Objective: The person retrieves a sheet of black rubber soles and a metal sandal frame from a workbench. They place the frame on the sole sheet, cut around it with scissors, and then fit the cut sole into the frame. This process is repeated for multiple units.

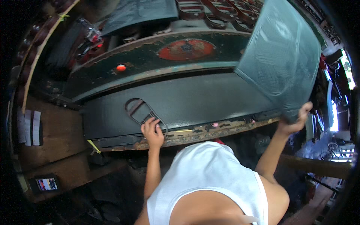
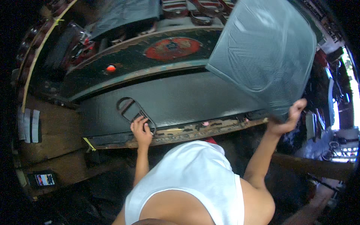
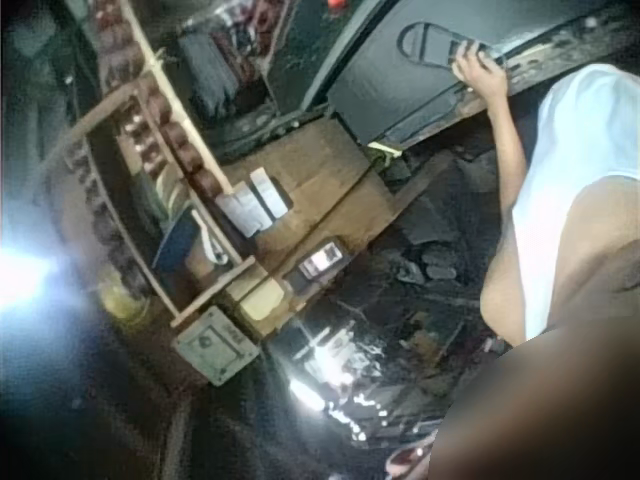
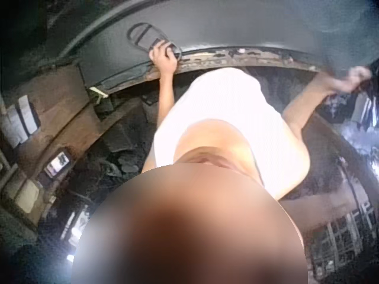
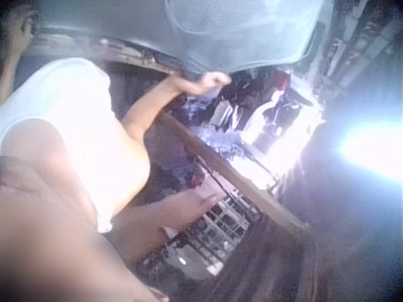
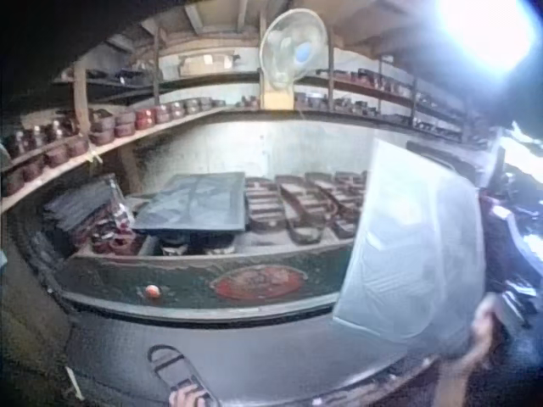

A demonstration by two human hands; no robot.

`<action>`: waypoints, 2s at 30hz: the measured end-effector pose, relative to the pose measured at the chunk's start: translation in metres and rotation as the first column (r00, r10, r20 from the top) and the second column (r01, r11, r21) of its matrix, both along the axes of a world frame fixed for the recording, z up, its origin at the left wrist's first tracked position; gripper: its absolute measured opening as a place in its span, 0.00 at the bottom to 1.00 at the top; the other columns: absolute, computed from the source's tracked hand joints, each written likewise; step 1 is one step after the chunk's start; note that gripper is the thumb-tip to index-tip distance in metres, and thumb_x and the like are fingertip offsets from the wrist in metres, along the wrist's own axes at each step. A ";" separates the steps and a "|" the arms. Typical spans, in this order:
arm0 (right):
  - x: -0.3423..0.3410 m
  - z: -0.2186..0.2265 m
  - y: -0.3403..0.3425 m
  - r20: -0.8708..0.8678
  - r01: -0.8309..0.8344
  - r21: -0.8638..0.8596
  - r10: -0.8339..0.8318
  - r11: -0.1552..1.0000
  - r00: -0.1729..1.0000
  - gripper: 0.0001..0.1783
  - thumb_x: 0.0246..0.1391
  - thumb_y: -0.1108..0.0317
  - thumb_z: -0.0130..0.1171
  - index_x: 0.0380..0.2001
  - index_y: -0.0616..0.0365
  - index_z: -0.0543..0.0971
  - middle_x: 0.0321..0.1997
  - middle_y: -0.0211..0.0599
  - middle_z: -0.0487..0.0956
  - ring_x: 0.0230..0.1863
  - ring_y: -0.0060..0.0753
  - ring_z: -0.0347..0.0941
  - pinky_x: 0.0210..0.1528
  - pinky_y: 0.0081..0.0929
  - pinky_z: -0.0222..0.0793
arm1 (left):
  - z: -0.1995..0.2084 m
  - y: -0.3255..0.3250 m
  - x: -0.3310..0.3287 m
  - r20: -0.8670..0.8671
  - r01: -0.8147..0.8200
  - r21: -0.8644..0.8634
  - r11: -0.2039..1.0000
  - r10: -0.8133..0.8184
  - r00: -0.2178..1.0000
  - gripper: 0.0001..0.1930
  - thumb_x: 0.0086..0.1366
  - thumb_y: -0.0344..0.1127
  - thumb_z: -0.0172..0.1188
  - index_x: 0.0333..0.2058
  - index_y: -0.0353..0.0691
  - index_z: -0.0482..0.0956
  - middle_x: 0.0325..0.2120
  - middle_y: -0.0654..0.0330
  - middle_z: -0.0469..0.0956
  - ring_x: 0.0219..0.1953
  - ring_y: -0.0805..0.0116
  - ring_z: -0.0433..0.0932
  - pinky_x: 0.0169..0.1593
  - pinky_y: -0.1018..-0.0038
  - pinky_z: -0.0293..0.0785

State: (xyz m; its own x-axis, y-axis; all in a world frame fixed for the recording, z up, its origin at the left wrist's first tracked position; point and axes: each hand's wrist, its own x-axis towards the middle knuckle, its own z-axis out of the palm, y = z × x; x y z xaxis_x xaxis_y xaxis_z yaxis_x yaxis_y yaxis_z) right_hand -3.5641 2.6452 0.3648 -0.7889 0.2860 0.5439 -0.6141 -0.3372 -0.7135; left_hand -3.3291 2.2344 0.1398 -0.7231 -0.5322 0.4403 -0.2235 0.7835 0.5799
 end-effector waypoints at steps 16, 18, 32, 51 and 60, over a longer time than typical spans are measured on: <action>0.087 -0.195 0.003 0.790 -0.643 0.280 0.210 0.713 0.577 0.11 0.68 0.69 0.52 0.48 0.62 0.78 0.37 0.39 0.84 0.36 0.27 0.82 0.40 0.26 0.77 | 0.049 -0.079 -0.030 0.616 0.196 0.077 0.978 -0.201 0.761 0.24 0.69 0.45 0.61 0.51 0.26 0.76 0.48 0.36 0.78 0.50 0.39 0.78 0.52 0.56 0.73; 0.073 -0.194 0.035 0.386 -0.063 0.848 -0.532 0.527 0.754 0.18 0.64 0.62 0.59 0.49 0.64 0.76 0.41 0.53 0.82 0.42 0.48 0.81 0.44 0.40 0.75 | 0.059 -0.095 -0.041 0.689 0.216 0.223 0.950 -0.311 0.655 0.26 0.66 0.47 0.65 0.47 0.25 0.78 0.41 0.37 0.82 0.44 0.43 0.82 0.48 0.58 0.75; 0.011 -0.227 0.041 0.802 -0.629 0.520 -0.077 0.578 0.592 0.36 0.56 0.74 0.66 0.67 0.54 0.66 0.34 0.31 0.69 0.33 0.24 0.64 0.42 0.23 0.66 | 0.091 0.101 -0.185 0.345 0.188 0.324 0.927 -0.301 0.889 0.35 0.69 0.62 0.57 0.38 0.23 0.82 0.32 0.38 0.83 0.38 0.53 0.83 0.47 0.60 0.75; -0.056 -0.201 0.030 0.481 -0.424 0.813 -0.050 0.399 0.875 0.34 0.48 0.65 0.73 0.60 0.53 0.74 0.45 0.41 0.79 0.51 0.46 0.76 0.55 0.42 0.68 | 0.055 0.173 -0.254 0.318 0.287 0.193 0.938 -0.337 0.886 0.26 0.67 0.53 0.60 0.36 0.29 0.85 0.34 0.42 0.84 0.35 0.44 0.84 0.41 0.57 0.78; -0.096 -0.241 0.023 0.242 -0.243 0.957 0.025 0.158 0.970 0.38 0.42 0.50 0.76 0.58 0.48 0.80 0.43 0.33 0.75 0.48 0.35 0.70 0.54 0.34 0.58 | 0.018 0.061 -0.164 0.335 0.432 0.217 0.876 -0.482 0.810 0.44 0.44 0.39 0.80 0.61 0.37 0.71 0.58 0.49 0.70 0.61 0.46 0.68 0.64 0.56 0.63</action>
